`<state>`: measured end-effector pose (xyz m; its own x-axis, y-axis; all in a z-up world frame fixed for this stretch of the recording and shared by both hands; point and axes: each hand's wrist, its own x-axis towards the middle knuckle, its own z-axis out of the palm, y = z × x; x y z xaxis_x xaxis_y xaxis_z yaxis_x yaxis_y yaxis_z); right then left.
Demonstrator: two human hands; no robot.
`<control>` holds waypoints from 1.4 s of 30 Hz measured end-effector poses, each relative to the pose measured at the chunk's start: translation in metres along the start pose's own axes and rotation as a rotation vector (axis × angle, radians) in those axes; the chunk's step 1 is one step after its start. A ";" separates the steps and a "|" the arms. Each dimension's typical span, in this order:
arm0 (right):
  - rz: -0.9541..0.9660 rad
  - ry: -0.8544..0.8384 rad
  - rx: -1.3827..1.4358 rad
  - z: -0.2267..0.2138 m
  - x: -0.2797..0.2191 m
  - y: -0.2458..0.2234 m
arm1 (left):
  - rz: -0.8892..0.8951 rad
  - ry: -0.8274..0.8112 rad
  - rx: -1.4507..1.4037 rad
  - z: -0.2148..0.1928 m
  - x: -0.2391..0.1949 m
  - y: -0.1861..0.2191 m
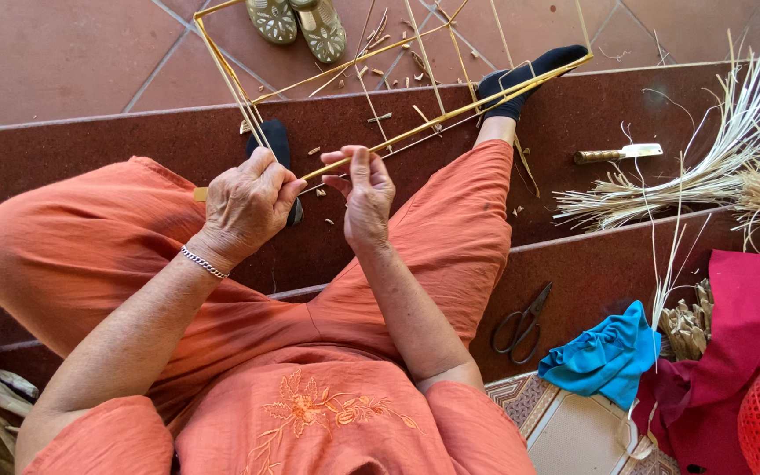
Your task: The person sits on the floor and assembles a rectangular bamboo frame by inserting thin bamboo strips into a pre-built structure. They use masking tape to secure the joints and scissors to trim excess tape. The person repeatedly adjusts the frame and secures multiple connection points.
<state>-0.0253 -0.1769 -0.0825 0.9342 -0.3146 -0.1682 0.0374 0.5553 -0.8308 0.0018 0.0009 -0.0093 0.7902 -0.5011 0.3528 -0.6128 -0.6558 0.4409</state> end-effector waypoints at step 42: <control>0.147 -0.161 -0.057 0.000 0.005 -0.019 | -0.173 0.168 -0.190 -0.016 -0.034 0.017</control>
<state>-0.0211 -0.1889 -0.0675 0.9729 -0.1039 -0.2064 -0.1190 0.5402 -0.8331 -0.0359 0.0163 -0.0006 0.8798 -0.2803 0.3838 -0.4728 -0.5977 0.6474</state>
